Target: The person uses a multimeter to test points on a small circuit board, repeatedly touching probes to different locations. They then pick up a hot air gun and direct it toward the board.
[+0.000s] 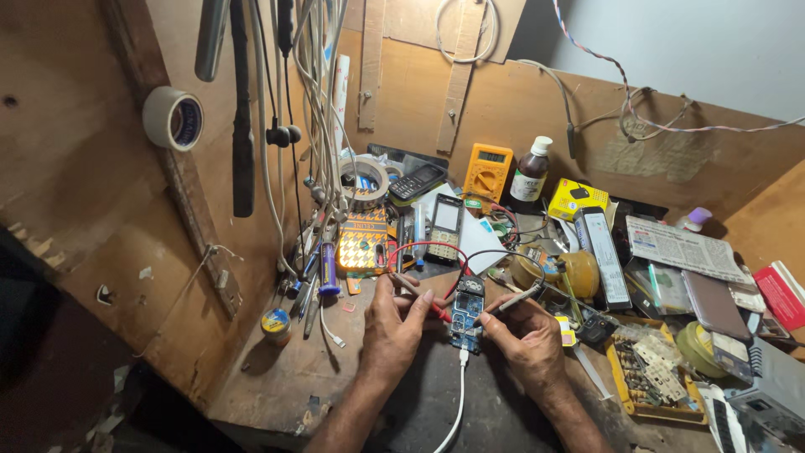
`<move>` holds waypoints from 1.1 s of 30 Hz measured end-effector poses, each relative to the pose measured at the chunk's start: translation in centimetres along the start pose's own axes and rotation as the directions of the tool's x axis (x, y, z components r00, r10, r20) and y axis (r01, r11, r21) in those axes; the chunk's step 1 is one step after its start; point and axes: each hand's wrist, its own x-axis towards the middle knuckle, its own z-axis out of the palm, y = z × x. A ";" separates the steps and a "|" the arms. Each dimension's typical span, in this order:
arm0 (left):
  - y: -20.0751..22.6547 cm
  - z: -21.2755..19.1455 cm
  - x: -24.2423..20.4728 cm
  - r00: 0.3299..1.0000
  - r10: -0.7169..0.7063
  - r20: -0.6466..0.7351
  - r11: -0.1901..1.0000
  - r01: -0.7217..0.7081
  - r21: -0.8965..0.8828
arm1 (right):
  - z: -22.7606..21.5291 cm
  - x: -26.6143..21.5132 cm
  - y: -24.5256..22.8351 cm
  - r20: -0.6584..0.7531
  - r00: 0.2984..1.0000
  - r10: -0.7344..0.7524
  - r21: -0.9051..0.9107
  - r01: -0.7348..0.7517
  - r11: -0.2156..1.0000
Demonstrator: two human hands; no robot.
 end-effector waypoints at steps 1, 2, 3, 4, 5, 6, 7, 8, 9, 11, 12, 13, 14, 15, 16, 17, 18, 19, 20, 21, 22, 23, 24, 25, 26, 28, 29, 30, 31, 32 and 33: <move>0.1 0.0 0.0 1.000 0.011 -0.005 1.000 -0.011 0.015 | 0.0 0.0 0.0 -0.005 1.000 0.008 -0.011 -0.008 1.000; 0.1 0.0 -0.1 1.000 0.020 -0.003 0.999 -0.020 0.033 | 0.0 0.0 0.0 -0.010 1.000 0.016 -0.022 -0.016 1.000; 0.2 0.0 -0.1 1.000 0.030 -0.002 0.998 -0.030 0.052 | 0.0 0.0 0.0 -0.014 1.000 0.023 -0.033 -0.023 0.999; 0.3 0.0 -0.1 0.999 0.040 0.000 0.997 -0.040 0.070 | 0.1 0.0 0.0 -0.015 1.000 0.023 -0.028 -0.024 0.999; 0.4 0.0 -0.1 1.000 0.020 0.005 0.999 -0.020 0.040 | 0.1 0.0 -0.1 -0.018 1.000 0.024 -0.024 -0.024 0.999; 0.5 0.0 -0.1 1.000 0.001 0.011 1.000 -0.001 0.010 | 0.1 0.1 -0.1 -0.021 0.999 0.025 -0.020 -0.025 0.999; 0.5 0.0 -0.1 1.000 -0.020 0.018 1.000 0.020 -0.020 | 0.1 0.0 -0.1 -0.021 0.999 0.027 -0.031 -0.028 0.999; 0.5 0.1 -0.2 1.000 -0.020 0.022 0.999 0.021 -0.030 | 0.1 0.0 -0.1 -0.020 0.999 0.030 -0.042 -0.031 0.999; 0.5 0.1 -0.1 0.999 -0.019 0.025 0.999 0.020 -0.039 | 0.1 0.0 -0.1 -0.019 0.999 0.030 -0.053 -0.031 0.998; 0.5 0.1 0.0 0.999 -0.027 0.029 0.999 0.028 -0.031 | 0.1 0.1 -0.1 -0.013 0.999 0.048 -0.053 -0.049 0.997; 0.5 0.1 0.0 0.999 -0.036 0.028 0.999 0.036 -0.013 | 0.1 0.0 -0.1 -0.010 0.998 0.057 -0.054 -0.058 0.997; 0.5 0.0 0.0 0.999 -0.044 0.028 0.999 0.044 0.006 | 0.1 0.1 -0.1 -0.010 0.999 0.051 -0.044 -0.051 0.998; 0.5 0.0 0.1 0.999 -0.048 0.024 0.999 0.048 0.009 | 0.2 0.1 -0.1 -0.010 0.999 0.044 -0.034 -0.044 0.998; 0.4 0.0 0.1 0.998 -0.054 0.023 0.999 0.053 0.011 | 0.1 0.1 0.0 -0.012 0.999 0.038 -0.025 -0.038 0.999; 0.3 0.0 0.1 0.998 -0.059 0.021 0.998 0.059 0.013 | 0.1 0.1 0.0 -0.013 0.999 0.030 -0.043 -0.031 0.999; 0.3 0.1 0.1 0.999 -0.040 0.030 0.999 0.040 0.009 | 0.1 0.1 0.1 -0.014 1.000 0.022 -0.060 -0.023 0.998; 0.2 0.1 0.1 0.999 -0.021 0.039 1.000 0.021 0.005 | 0.0 0.1 0.1 -0.014 1.000 0.014 -0.077 -0.015 0.997; 0.2 0.1 0.1 0.999 -0.001 0.046 1.000 0.001 0.001 | 0.1 0.0 0.2 -0.017 1.000 0.026 -0.064 -0.027 0.998; 0.2 0.0 0.0 0.999 0.018 0.039 0.999 -0.019 0.032 | 0.2 0.0 0.2 -0.021 0.999 0.038 -0.051 -0.039 0.998; 0.2 0.1 0.0 0.999 0.038 0.034 0.997 -0.040 0.061 | 0.2 0.0 0.2 -0.025 0.998 0.049 -0.039 -0.050 0.998; 0.2 0.1 0.0 0.998 0.058 0.029 0.994 -0.061 0.091 | 0.2 0.0 0.2 -0.028 0.998 0.048 -0.035 -0.049 0.998; 0.2 0.2 0.0 0.999 0.044 0.025 0.995 -0.046 0.086 | 0.2 0.0 0.2 -0.031 0.998 0.046 -0.031 -0.047 0.998; 0.3 0.3 0.0 0.999 0.029 0.021 0.996 -0.030 0.082 | 0.2 0.0 0.2 -0.034 0.998 0.044 -0.027 -0.045 0.999; 0.3 0.3 0.0 1.000 0.013 0.017 0.997 -0.014 0.077 | 0.2 -0.1 0.2 -0.034 0.999 0.042 -0.044 -0.044 0.998; 0.3 0.3 0.0 1.000 0.002 0.014 0.996 -0.003 0.084 | 0.1 -0.1 0.1 -0.033 0.999 0.041 -0.060 -0.043 0.997; 0.3 0.3 0.0 1.000 -0.019 0.008 0.995 0.018 0.098 | 0.1 -0.1 0.1 -0.030 0.999 0.038 -0.073 -0.040 0.997; 0.3 0.2 0.0 1.000 -0.006 0.009 0.995 0.005 0.101 | 0.1 -0.1 0.1 -0.026 0.999 0.035 -0.070 -0.037 0.997; 0.3 0.2 0.0 1.000 0.007 0.009 0.995 -0.008 0.104 | 0.2 0.0 0.1 -0.022 0.999 0.032 -0.067 -0.034 0.997; 0.3 0.2 0.0 1.000 0.020 0.012 0.994 -0.021 0.106 | 0.1 0.0 0.1 -0.024 0.999 0.032 -0.078 -0.033 0.996; 0.3 0.2 0.0 1.000 0.022 0.006 0.994 -0.022 0.111 | 0.1 0.0 0.1 -0.026 0.999 0.031 -0.089 -0.033 0.995; 0.2 0.2 0.0 1.000 0.024 0.000 0.993 -0.024 0.115 | 0.1 -0.1 0.1 -0.029 0.999 0.030 -0.101 -0.033 0.994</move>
